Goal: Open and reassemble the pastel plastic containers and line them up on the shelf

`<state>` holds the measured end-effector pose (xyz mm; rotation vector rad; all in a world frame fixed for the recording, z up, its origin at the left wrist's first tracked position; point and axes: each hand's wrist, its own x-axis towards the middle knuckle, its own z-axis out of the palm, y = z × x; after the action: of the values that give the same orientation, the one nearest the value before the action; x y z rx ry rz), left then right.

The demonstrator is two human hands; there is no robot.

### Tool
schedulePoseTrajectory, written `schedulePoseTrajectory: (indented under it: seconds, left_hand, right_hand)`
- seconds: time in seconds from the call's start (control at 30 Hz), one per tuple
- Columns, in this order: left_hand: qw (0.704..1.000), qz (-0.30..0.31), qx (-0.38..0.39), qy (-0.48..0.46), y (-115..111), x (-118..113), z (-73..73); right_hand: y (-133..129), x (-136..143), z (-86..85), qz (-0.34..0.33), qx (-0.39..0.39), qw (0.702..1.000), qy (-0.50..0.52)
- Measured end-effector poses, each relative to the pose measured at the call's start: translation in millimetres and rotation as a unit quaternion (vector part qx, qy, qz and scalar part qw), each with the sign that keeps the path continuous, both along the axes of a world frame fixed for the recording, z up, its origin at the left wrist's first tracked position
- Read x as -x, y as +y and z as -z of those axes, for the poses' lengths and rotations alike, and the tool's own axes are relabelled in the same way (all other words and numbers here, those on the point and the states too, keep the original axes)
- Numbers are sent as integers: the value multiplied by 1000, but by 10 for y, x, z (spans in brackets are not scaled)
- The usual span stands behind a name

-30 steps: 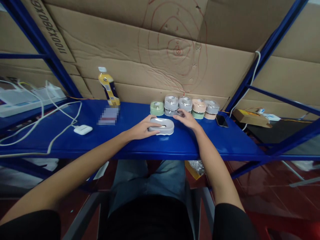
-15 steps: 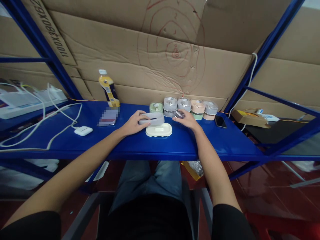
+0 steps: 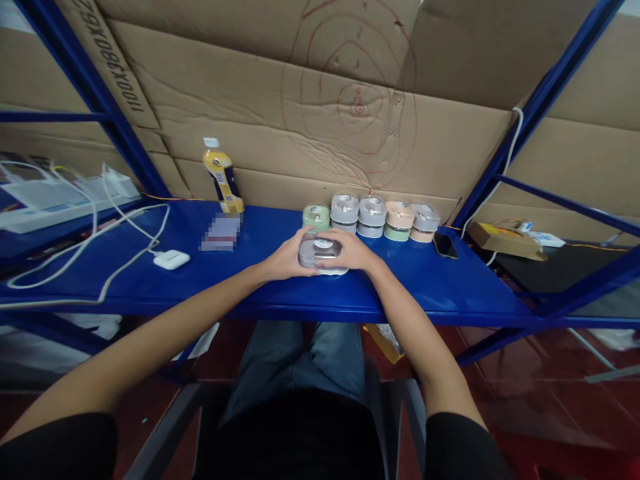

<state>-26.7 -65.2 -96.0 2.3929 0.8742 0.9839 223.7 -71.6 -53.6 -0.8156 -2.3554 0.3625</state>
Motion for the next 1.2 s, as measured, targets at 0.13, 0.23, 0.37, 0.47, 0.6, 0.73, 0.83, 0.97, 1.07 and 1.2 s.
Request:
schedulePoseTrajectory:
  seconds: [0.13,0.23,0.37,0.47,0.6,0.73,0.83,0.97,1.07,1.2]
  left_hand:
    - [1000,-11,-16,9,-9,-19,19]
    - [999,-7,-31,16,-18,-21,26]
    - [999,12,-40,28,-2,-18,22]
    - [999,14,-36,38,0,-13,3]
    - [998,-13,-63,20,-43,36,-75]
    - [976,-182,-87,-84,26,70,-285]
    - [926,-344,-20,-153,246,-42,-528]
    - [886,-430,94,-144,589,-393,-796]
    - [854,-482,145,-131,737,-689,-839]
    - [854,-489,127,-124,820,-921,-711]
  right_hand:
    - [-2,-19,-26,-10,2,1000,-4]
    - [1,-40,-32,-9,14,1000,-5]
    - [0,-36,10,-4,19,1000,-11]
    - [-13,-10,55,-9,26,1000,-15]
    - [30,-116,29,23,7,998,50]
    - [226,-645,-103,267,-120,929,226]
    - [405,-1242,-135,510,-193,785,294]
    - [577,-1895,-48,637,-157,700,281]
    - [699,-2176,-16,628,-101,721,275]
    - [881,-2405,-40,595,-3,749,293]
